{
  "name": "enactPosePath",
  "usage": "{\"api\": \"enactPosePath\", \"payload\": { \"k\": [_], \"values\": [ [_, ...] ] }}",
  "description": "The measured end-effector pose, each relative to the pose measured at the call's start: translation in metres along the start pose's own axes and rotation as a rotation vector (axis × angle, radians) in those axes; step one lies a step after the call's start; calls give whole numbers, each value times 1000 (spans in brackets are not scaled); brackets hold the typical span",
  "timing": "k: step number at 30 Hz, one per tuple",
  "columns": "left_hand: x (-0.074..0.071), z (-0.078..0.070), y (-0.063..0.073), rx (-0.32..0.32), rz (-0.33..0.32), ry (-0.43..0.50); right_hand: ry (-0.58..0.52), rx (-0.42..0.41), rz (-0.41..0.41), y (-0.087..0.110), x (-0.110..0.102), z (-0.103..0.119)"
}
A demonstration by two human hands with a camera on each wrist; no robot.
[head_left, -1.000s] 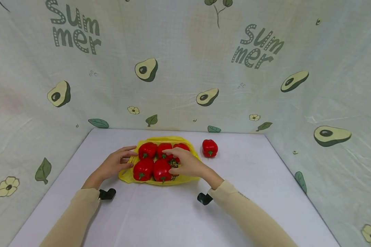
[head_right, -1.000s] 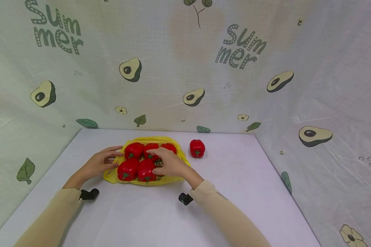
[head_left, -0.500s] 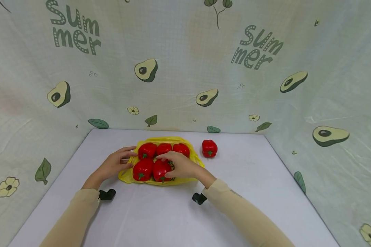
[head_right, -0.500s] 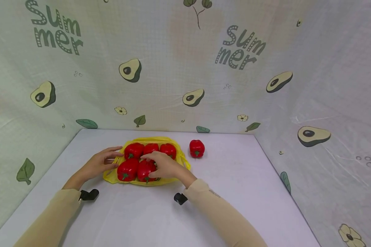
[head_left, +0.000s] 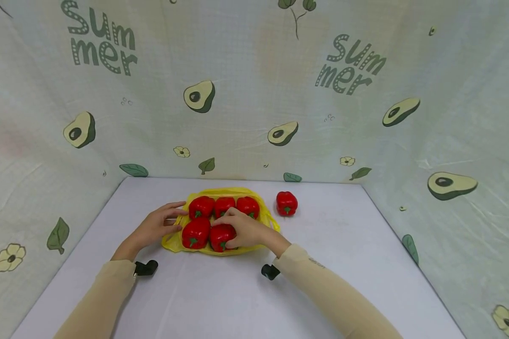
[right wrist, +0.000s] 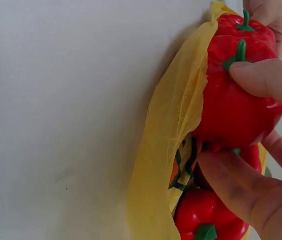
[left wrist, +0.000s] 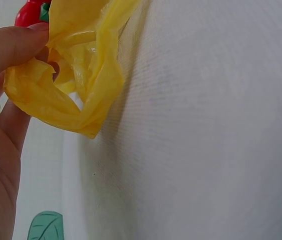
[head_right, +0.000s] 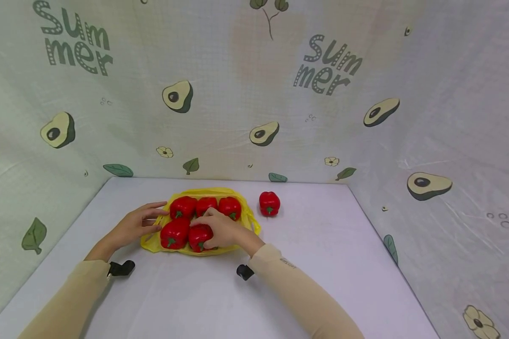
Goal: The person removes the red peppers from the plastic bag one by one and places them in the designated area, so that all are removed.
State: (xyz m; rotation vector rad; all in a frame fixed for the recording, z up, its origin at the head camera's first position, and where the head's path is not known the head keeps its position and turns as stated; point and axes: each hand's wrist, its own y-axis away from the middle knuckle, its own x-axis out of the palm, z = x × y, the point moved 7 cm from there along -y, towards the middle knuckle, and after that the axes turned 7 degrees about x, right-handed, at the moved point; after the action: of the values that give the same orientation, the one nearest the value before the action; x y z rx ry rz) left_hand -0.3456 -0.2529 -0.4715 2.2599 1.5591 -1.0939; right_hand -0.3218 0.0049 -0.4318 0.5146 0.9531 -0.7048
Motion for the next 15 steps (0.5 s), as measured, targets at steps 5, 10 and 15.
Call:
{"api": "enactPosePath", "payload": {
  "k": [5, 10, 15],
  "values": [
    [1, 1, 0, -5, -5, -7, -4, 19, -7, 0, 0, -1],
    [1, 0, -1, 1, -10, -24, -3, 17, -13, 0, -1, -1],
    [1, 0, -1, 15, -11, -29, -4, 9, -13, -1, -2, -2]
  ]
}}
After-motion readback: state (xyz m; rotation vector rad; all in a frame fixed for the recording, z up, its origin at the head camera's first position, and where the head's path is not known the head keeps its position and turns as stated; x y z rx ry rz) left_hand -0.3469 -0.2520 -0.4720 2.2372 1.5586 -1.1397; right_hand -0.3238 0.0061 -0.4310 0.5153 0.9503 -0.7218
